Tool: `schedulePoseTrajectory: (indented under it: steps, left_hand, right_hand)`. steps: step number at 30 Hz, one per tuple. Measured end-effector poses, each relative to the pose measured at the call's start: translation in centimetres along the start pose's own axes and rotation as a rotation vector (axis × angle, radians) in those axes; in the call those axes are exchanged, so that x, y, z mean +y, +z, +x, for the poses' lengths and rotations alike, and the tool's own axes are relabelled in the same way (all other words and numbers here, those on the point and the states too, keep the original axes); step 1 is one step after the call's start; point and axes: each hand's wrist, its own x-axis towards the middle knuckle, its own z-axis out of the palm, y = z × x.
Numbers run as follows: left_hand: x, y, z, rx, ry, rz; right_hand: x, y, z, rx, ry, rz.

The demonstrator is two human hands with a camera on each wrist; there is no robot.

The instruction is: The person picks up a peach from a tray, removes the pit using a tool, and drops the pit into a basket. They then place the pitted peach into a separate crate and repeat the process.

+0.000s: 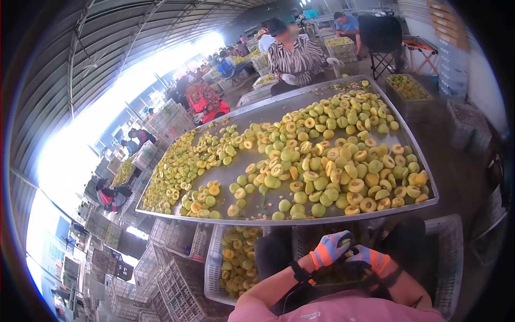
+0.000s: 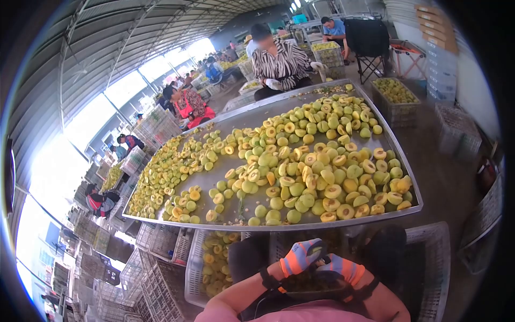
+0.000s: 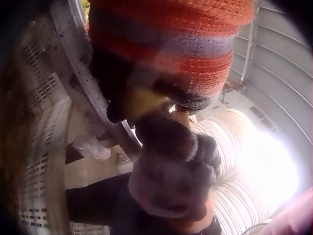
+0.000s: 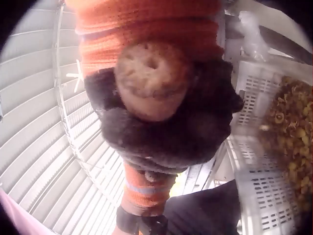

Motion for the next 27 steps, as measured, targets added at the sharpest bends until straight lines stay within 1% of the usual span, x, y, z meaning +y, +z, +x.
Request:
schedulePoseTrajectory:
  steps: [1, 3, 5, 6, 8, 9, 10, 11, 12, 13, 14, 15, 16, 17, 18, 20, 21, 22, 23, 26, 27]
  left_hand:
    - [1.3, -0.5, -0.4, -0.004, 0.044, -0.059]
    - [3.7, -1.8, -1.0, -0.045, 0.093, -0.059]
    - [4.8, -2.4, -1.8, -0.055, 0.123, -0.079]
    - [4.8, -2.4, -2.2, -0.026, 0.098, -0.112]
    - [4.6, -2.0, -3.6, 0.033, 0.056, -0.178]
    - [4.5, -1.6, -4.4, 0.072, -0.056, -0.225]
    - [3.1, -0.9, -5.4, 0.209, -0.121, -0.365]
    - [0.7, -0.1, -6.2, 0.348, -0.187, -0.507]
    - [0.2, 0.2, -6.5, 0.488, -0.253, -0.652]
    - [-0.3, 0.1, -7.4, 0.539, -0.188, -0.545]
    - [-0.2, -1.0, -7.7, 0.538, -0.259, -0.705]
    - [-0.1, -2.1, -7.9, 0.55, -0.332, -0.864]
    - [-0.8, -3.4, -7.8, 0.673, -0.29, -0.739]
    - [0.7, -5.3, -8.5, 0.674, -0.311, -0.782]
    - [0.6, -6.3, -9.0, 0.799, -0.325, -0.996]
    - [-2.9, -9.0, -11.5, 0.851, -0.319, -0.96]
    - [-0.1, -10.5, -11.9, 0.837, -0.283, -1.351]
    - [-1.4, -10.8, -13.0, 0.898, -0.183, -0.931]
    - [-2.7, -11.2, -14.0, 1.004, -0.131, -0.503]
    - [-6.8, -12.4, -18.6, 1.04, -0.205, 0.138]
    - [-7.3, -12.6, -19.9, 1.082, -0.273, 0.068]
  right_hand:
    - [-0.8, 0.5, -0.3, -0.054, 0.008, -0.007]
    - [-2.7, 1.9, -1.4, -0.174, 0.032, -0.019]
    - [-3.6, 3.5, -1.9, -0.234, 0.017, 0.073]
    - [-3.9, 3.9, -2.0, -0.256, 0.006, 0.118]
    - [-2.8, 3.8, -1.8, -0.303, 0.111, 0.208]
    - [-2.1, 3.6, -1.6, -0.326, 0.166, 0.252]
    - [-1.5, 3.5, -1.4, -0.387, 0.111, 0.394]
    - [-1.0, 3.2, -1.2, -0.446, 0.058, 0.538]
    - [-0.4, 2.9, -0.7, -0.499, 0.006, 0.683]
    - [0.1, 2.3, 1.0, -0.581, 0.022, 0.854]
    - [-0.3, 2.1, 1.6, -0.215, 0.03, 0.573]
    - [-0.5, 2.6, 2.1, 0.139, 0.079, 0.286]
    - [0.2, 3.2, 3.8, 0.234, 0.05, 0.065]
    - [3.6, 1.5, 5.0, 0.27, -0.05, -0.323]
    - [5.0, 1.7, 5.8, 0.319, 0.027, -0.562]
    - [4.2, 2.3, 5.6, 0.246, 0.217, -0.133]
    - [4.6, 2.4, 5.5, 0.296, 0.202, -0.052]
    - [4.6, 2.2, 5.8, 0.346, 0.168, 0.021]
    - [4.5, 2.0, 6.2, 0.398, 0.127, 0.097]
    - [3.8, 2.0, 6.0, 0.391, 0.235, 0.046]
    - [3.6, 2.6, 6.0, 0.388, 0.224, -0.022]
